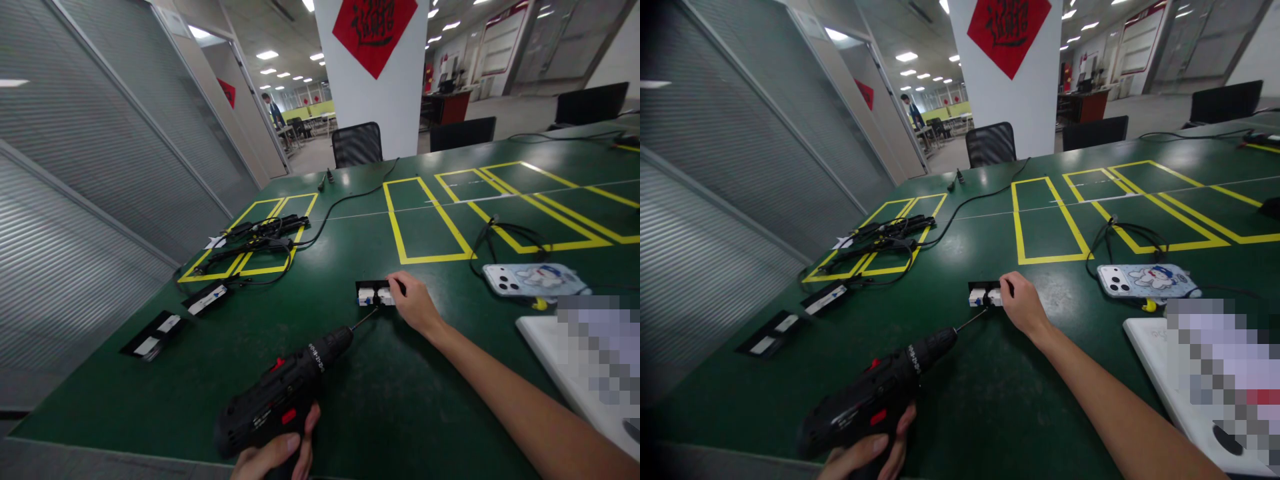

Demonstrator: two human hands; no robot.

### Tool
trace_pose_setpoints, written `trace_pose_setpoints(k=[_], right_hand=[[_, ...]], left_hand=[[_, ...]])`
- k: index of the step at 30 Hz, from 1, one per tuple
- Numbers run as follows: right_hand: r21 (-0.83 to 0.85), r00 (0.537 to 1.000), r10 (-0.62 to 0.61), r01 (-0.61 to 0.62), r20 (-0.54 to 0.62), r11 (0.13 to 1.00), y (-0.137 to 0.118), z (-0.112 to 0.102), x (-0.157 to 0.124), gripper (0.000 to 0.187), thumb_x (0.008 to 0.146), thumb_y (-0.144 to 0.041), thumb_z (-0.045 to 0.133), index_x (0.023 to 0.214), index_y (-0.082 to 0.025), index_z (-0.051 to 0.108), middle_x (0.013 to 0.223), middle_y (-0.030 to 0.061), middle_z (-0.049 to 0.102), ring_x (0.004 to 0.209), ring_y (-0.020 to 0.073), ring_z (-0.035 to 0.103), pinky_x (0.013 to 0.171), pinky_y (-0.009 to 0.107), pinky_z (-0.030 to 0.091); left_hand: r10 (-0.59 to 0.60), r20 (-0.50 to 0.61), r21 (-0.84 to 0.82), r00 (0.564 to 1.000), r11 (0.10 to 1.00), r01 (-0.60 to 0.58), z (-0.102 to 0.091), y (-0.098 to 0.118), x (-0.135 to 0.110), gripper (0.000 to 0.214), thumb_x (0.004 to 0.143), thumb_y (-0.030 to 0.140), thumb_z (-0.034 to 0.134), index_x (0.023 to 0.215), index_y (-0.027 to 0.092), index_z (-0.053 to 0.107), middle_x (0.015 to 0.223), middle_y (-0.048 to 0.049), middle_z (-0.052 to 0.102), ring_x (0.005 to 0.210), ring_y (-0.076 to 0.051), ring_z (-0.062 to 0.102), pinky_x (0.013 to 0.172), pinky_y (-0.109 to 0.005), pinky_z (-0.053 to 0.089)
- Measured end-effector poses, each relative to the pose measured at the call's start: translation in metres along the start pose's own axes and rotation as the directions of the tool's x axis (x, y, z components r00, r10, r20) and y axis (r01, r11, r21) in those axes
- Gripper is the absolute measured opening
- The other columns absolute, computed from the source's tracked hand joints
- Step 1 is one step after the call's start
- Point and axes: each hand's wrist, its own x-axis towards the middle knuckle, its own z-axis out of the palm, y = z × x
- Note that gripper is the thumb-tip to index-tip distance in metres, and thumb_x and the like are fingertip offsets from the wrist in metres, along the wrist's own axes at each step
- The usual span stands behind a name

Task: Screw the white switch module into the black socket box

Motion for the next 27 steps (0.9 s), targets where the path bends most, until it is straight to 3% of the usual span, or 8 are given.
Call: trace_pose_setpoints(k=[27], right_hand=[[-0.010, 1.000, -0.004, 0.004, 0.000, 1.000, 0.0020, 0.0007, 0.0009, 0.024, 0.088, -0.024, 0.038, 0.090, -0.018, 0.061, 0.088, 0.0053, 0.062, 0.081, 0.0171, 0.056, 0.077, 0.029, 0.040]], left_hand=[[0.022, -0.016, -0.004, 1.000, 1.000, -0.022, -0.0003, -0.0024, 0.0023, 0.024, 0.079, 0.031, 0.049, 0.089, 0.011, 0.057, 0.044, 0.0000, 0.048, 0.040, -0.012, 0.040, 0.045, -0.028, 0.034]])
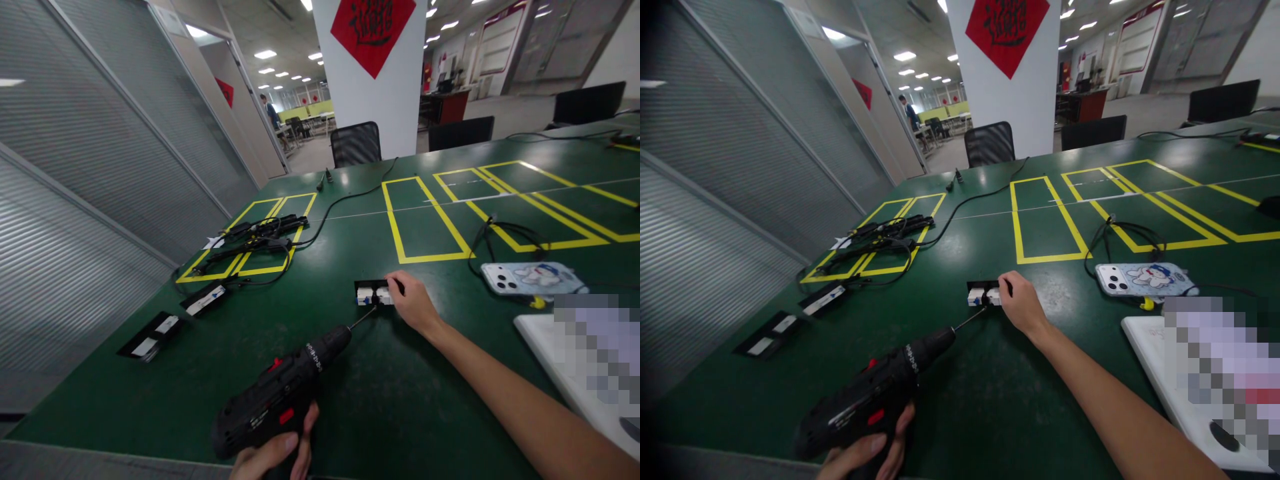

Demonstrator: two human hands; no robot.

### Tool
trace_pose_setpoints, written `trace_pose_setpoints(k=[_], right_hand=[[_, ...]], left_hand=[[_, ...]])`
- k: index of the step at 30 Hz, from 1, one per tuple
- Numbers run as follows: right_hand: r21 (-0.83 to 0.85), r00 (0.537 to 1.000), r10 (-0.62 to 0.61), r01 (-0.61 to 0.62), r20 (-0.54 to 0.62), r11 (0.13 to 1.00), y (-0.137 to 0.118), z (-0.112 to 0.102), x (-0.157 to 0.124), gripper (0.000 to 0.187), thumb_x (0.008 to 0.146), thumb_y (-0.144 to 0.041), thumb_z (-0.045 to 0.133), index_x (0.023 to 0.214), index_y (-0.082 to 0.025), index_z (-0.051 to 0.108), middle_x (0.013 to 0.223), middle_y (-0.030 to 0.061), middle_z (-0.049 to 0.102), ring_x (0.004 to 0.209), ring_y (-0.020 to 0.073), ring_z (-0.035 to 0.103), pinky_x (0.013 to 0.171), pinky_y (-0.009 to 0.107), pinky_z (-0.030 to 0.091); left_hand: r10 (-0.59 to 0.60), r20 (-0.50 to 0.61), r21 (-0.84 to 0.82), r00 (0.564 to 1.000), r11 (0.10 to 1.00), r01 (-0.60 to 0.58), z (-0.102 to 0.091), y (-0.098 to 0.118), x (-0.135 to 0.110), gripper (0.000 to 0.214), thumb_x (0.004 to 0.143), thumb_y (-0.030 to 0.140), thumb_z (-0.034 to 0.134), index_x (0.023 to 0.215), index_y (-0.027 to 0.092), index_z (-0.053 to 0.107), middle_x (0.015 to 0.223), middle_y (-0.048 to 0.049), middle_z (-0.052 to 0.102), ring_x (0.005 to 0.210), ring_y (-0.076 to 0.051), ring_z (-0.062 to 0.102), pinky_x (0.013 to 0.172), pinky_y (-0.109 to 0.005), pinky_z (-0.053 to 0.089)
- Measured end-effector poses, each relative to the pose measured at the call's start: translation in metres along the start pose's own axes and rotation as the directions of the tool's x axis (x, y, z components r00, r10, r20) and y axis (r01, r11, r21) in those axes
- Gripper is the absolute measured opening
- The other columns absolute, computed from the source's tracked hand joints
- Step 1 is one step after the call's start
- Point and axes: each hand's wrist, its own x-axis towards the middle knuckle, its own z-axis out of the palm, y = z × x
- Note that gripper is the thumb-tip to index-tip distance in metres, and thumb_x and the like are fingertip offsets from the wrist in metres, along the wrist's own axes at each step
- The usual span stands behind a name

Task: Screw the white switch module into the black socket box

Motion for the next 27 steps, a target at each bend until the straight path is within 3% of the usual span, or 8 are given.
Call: trace_pose_setpoints(k=[27], right_hand=[[-0.001, 1.000, 0.006, -0.006, 0.004, 1.000, -0.0001, 0.0002, 0.0000, 0.024, 0.088, -0.024, 0.037, 0.089, -0.018, 0.061, 0.088, 0.0050, 0.062, 0.081, 0.0171, 0.056, 0.076, 0.028, 0.041]], left_hand=[[-0.012, 0.006, 0.006, 1.000, 1.000, 0.012, -0.0005, 0.0011, -0.0008, 0.025, 0.080, 0.032, 0.049, 0.091, 0.010, 0.056, 0.047, -0.0005, 0.050, 0.043, -0.012, 0.041, 0.048, -0.027, 0.034]])
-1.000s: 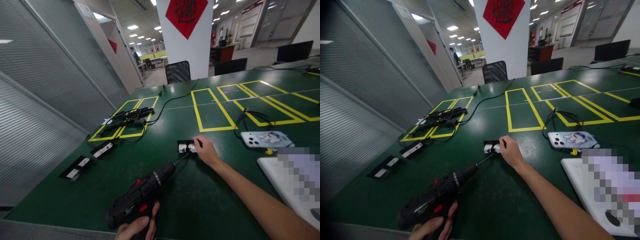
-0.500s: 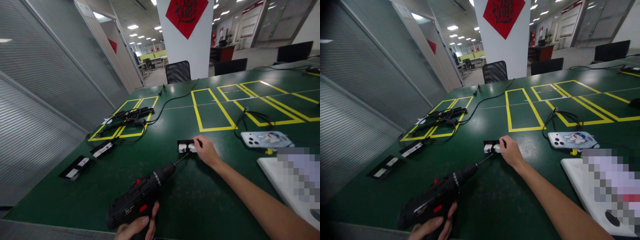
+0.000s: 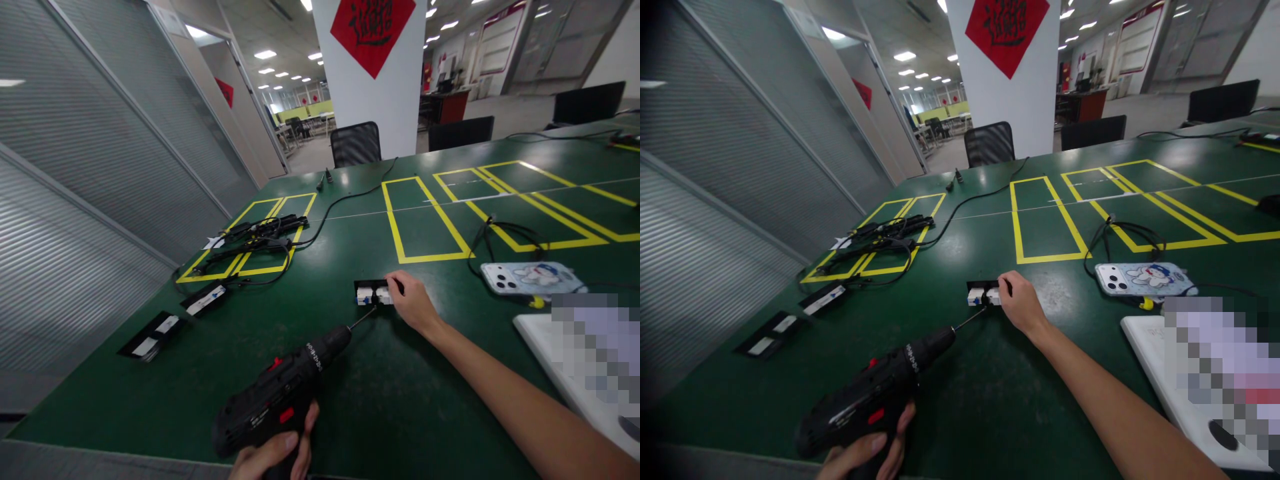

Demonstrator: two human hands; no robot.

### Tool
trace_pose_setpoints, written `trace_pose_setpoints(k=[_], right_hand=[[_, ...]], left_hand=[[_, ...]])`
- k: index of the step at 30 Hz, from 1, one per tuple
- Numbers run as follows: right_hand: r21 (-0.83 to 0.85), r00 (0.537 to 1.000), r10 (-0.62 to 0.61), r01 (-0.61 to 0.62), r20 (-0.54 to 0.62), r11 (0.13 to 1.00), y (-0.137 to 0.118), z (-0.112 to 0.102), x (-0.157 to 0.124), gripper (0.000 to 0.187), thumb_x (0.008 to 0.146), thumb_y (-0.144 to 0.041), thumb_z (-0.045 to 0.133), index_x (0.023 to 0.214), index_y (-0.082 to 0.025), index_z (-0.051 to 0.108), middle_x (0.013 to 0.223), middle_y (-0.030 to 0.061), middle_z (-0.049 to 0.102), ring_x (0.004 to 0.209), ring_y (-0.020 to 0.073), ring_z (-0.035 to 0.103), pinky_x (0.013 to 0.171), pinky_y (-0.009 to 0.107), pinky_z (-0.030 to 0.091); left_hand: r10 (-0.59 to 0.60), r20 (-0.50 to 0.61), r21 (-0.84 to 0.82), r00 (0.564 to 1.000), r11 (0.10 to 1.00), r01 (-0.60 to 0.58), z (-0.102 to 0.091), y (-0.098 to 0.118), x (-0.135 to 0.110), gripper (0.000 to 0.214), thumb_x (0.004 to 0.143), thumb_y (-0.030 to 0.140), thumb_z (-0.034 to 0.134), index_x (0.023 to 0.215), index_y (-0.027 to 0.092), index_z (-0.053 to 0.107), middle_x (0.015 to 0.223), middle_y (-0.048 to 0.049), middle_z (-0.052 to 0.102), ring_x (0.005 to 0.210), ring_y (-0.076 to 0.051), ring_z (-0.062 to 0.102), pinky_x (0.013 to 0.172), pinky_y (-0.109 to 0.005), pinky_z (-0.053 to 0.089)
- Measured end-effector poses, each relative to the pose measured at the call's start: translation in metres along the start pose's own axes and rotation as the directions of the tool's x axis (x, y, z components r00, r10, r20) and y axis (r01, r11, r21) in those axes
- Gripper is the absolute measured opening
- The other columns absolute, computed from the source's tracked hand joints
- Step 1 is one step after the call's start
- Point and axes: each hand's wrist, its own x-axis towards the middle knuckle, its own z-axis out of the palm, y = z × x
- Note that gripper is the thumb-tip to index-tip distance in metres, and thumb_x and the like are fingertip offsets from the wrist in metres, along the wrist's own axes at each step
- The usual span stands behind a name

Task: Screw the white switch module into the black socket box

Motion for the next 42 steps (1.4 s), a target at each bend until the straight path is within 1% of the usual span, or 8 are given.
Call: trace_pose_setpoints(k=[4, 16, 21, 29, 32, 36, 42], right_hand=[[0.007, 1.000, 0.002, -0.002, -0.004, 1.000, -0.0007, 0.0000, 0.0000, 0.024, 0.087, -0.024, 0.038, 0.089, -0.018, 0.061, 0.088, 0.0054, 0.063, 0.081, 0.0175, 0.056, 0.076, 0.029, 0.041], [0.000, 1.000, -0.010, 0.010, -0.008, 1.000, 0.0010, 0.0004, 0.0002, 0.024, 0.087, -0.023, 0.038, 0.088, -0.018, 0.061, 0.087, 0.0053, 0.063, 0.081, 0.0174, 0.056, 0.078, 0.029, 0.040], [0.003, 1.000, -0.012, 0.012, -0.006, 1.000, -0.0002, 0.0001, -0.0002, 0.025, 0.088, -0.023, 0.037, 0.088, -0.018, 0.061, 0.088, 0.0054, 0.063, 0.081, 0.0174, 0.056, 0.078, 0.029, 0.040], [0.003, 1.000, -0.007, 0.007, -0.006, 1.000, -0.0004, -0.0001, 0.0000, 0.024, 0.088, -0.024, 0.037, 0.088, -0.018, 0.061, 0.088, 0.0053, 0.062, 0.081, 0.0174, 0.057, 0.078, 0.029, 0.041], [0.006, 1.000, -0.009, 0.009, -0.004, 1.000, -0.0003, -0.0003, -0.0002, 0.025, 0.088, -0.024, 0.037, 0.089, -0.018, 0.061, 0.089, 0.0054, 0.062, 0.081, 0.0174, 0.056, 0.078, 0.029, 0.041], [0.007, 1.000, -0.009, 0.009, -0.007, 1.000, -0.0011, -0.0010, -0.0003, 0.025, 0.088, -0.024, 0.036, 0.088, -0.018, 0.061, 0.088, 0.0055, 0.063, 0.081, 0.0176, 0.056, 0.078, 0.029, 0.041], [0.006, 1.000, -0.010, 0.010, -0.007, 1.000, -0.0009, -0.0005, -0.0001, 0.025, 0.088, -0.024, 0.036, 0.089, -0.018, 0.061, 0.088, 0.0057, 0.062, 0.081, 0.0176, 0.056, 0.078, 0.030, 0.041]], left_hand=[[-0.018, -0.019, 0.012, 1.000, 1.000, 0.019, -0.0015, -0.0016, -0.0012, 0.028, 0.080, 0.035, 0.049, 0.091, 0.010, 0.055, 0.047, -0.0009, 0.050, 0.044, -0.013, 0.041, 0.048, -0.028, 0.033], [-0.017, -0.008, 0.013, 1.000, 1.000, 0.017, 0.0020, 0.0022, -0.0004, 0.026, 0.080, 0.033, 0.049, 0.091, 0.011, 0.056, 0.046, -0.0009, 0.051, 0.043, -0.013, 0.043, 0.047, -0.027, 0.034], [-0.048, -0.064, 0.025, 0.997, 0.998, 0.049, 0.0051, 0.0054, -0.0024, 0.026, 0.081, 0.032, 0.048, 0.090, 0.010, 0.056, 0.048, -0.0012, 0.051, 0.046, -0.013, 0.041, 0.051, -0.029, 0.034], [-0.012, -0.014, 0.019, 1.000, 1.000, 0.012, -0.0023, -0.0028, -0.0011, 0.027, 0.081, 0.033, 0.046, 0.092, 0.010, 0.056, 0.047, -0.0010, 0.049, 0.044, -0.012, 0.041, 0.048, -0.028, 0.032], [-0.010, -0.008, 0.005, 1.000, 1.000, 0.010, -0.0014, -0.0021, -0.0002, 0.027, 0.080, 0.034, 0.049, 0.090, 0.010, 0.056, 0.047, -0.0010, 0.050, 0.043, -0.012, 0.041, 0.047, -0.028, 0.033], [-0.018, -0.017, -0.011, 1.000, 1.000, 0.017, 0.0000, -0.0007, -0.0005, 0.027, 0.082, 0.033, 0.047, 0.091, 0.010, 0.057, 0.047, -0.0010, 0.050, 0.044, -0.012, 0.041, 0.048, -0.028, 0.033], [0.009, 0.008, -0.006, 1.000, 1.000, -0.009, 0.0019, 0.0026, 0.0015, 0.024, 0.080, 0.031, 0.049, 0.090, 0.011, 0.056, 0.045, -0.0005, 0.050, 0.042, -0.012, 0.041, 0.047, -0.027, 0.034]])
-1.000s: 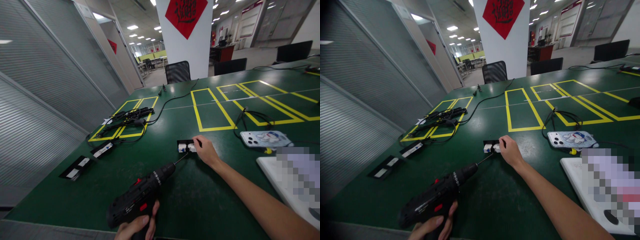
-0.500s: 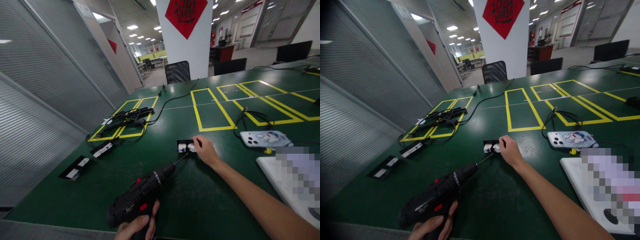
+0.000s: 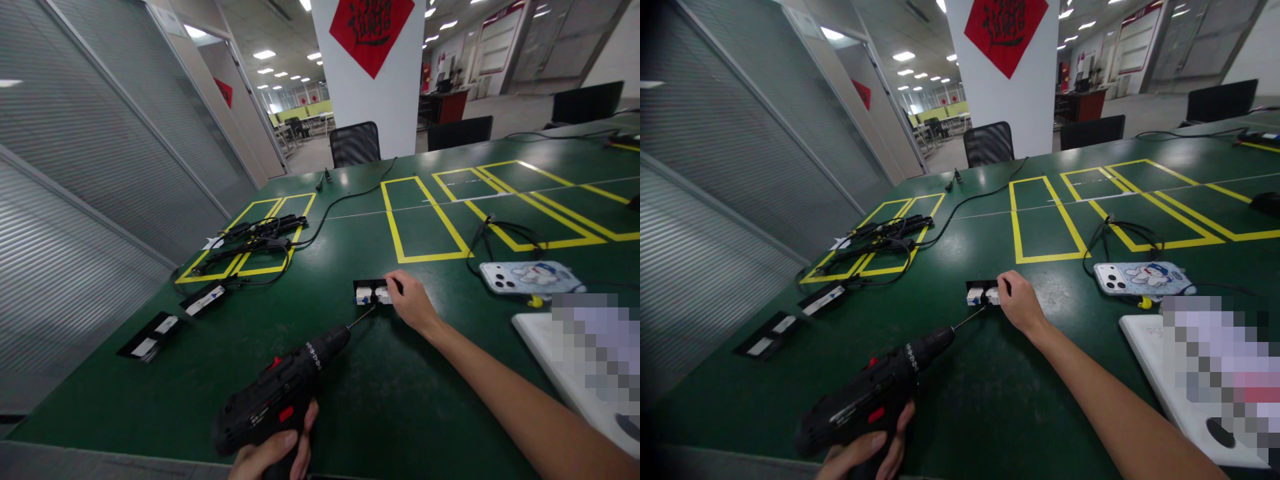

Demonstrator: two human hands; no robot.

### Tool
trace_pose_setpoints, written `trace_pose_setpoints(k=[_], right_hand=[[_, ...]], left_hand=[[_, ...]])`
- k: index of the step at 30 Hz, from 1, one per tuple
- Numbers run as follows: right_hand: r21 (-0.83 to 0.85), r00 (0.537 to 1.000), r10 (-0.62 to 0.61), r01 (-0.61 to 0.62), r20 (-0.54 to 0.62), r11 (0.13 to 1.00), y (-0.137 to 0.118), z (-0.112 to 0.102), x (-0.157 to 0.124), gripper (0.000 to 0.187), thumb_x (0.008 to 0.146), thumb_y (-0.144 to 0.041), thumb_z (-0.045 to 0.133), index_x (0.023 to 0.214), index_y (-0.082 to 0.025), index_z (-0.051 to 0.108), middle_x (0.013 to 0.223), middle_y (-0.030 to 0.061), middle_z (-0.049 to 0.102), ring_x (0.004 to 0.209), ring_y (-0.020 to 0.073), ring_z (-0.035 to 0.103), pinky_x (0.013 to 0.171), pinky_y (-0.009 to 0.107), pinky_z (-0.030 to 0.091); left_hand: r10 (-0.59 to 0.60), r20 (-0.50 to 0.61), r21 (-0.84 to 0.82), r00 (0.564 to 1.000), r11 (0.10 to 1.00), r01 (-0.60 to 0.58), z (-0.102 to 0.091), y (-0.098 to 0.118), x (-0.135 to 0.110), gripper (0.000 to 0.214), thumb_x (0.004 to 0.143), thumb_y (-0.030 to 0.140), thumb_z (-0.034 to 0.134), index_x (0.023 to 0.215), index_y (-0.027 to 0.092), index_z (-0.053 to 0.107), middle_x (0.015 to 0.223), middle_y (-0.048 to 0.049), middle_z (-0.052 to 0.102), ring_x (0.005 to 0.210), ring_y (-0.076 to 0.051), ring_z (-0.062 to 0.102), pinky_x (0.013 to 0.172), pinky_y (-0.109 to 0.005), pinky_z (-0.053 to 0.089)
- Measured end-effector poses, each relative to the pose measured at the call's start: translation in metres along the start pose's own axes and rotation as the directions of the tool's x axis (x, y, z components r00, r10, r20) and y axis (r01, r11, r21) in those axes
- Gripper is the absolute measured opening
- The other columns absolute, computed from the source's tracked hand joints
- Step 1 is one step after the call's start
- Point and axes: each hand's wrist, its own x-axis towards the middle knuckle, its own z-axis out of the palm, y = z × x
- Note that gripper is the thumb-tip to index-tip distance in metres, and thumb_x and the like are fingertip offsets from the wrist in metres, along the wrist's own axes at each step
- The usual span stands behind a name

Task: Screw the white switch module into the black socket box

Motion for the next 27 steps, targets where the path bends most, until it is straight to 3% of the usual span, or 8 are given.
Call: trace_pose_setpoints(k=[27], right_hand=[[-0.006, 1.000, -0.003, 0.003, 0.002, 1.000, -0.0001, 0.0004, 0.0004, 0.023, 0.088, -0.022, 0.037, 0.086, -0.018, 0.059, 0.088, 0.0053, 0.062, 0.081, 0.0171, 0.056, 0.077, 0.029, 0.041]], left_hand=[[0.006, -0.023, -0.002, 1.000, 1.000, -0.006, 0.0016, -0.0010, -0.0002, 0.024, 0.080, 0.032, 0.050, 0.090, 0.011, 0.057, 0.045, 0.0003, 0.048, 0.041, -0.011, 0.039, 0.045, -0.027, 0.035]])
